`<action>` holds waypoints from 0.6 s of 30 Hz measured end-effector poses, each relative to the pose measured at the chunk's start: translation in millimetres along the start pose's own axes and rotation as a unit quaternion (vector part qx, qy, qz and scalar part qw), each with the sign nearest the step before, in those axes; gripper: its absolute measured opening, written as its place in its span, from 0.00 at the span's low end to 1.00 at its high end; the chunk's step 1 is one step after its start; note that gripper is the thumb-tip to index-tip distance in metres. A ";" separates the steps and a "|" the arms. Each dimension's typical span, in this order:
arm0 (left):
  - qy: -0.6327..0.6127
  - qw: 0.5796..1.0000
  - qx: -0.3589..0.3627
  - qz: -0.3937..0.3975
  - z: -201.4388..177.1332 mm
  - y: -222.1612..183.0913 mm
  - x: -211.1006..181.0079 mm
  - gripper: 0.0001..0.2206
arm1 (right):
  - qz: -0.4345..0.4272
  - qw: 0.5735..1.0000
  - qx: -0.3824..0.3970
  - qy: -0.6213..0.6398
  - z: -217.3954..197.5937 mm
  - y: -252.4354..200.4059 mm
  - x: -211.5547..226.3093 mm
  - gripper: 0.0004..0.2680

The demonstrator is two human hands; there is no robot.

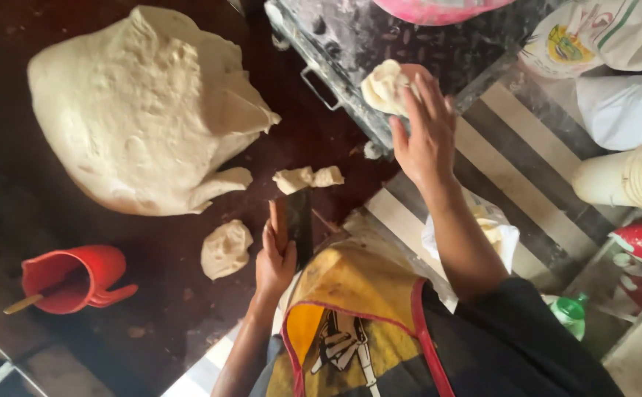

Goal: The person cuts portions from a large mass of dough on a wooden table using a bench scraper, kneads and rolls each portion into a log by hand, and places the shaped dough into compartments of black loaf trays. They repeat this cycle, occasionally setting cut pieces aside on the floured work surface.

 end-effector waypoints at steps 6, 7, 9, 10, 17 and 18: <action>0.008 0.999 -0.035 -0.039 21.0 -6.3 -12.6 0.35 | -0.155 0.930 -0.108 0.316 -27.3 -37.2 32.5 0.08; -0.022 0.990 -0.058 -0.126 18.0 -6.6 -9.3 0.35 | -0.141 0.911 0.024 0.388 15.0 -47.6 39.5 0.07; -0.051 0.972 -0.083 -0.213 20.9 -11.4 -10.8 0.35 | -0.127 0.869 0.157 0.452 91.2 -80.6 44.4 0.06; -0.059 0.977 -0.130 -0.160 15.8 -10.4 -24.9 0.30 | -0.130 0.881 0.224 0.395 139.8 -100.9 43.7 0.12; 0.045 0.963 -0.152 -0.217 36.7 -21.1 -49.0 0.31 | -0.250 0.905 0.197 0.283 204.7 -130.7 46.8 0.15; 0.046 0.961 -0.159 -0.220 38.5 -19.5 -52.4 0.31 | -0.257 0.902 0.197 0.286 213.1 -130.2 45.3 0.15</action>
Point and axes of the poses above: each hand's wrist, its own y-axis towards the middle knuckle, its own z-axis out of the palm, x = y × z, the point moved 10 cm from there along y, towards the middle knuckle
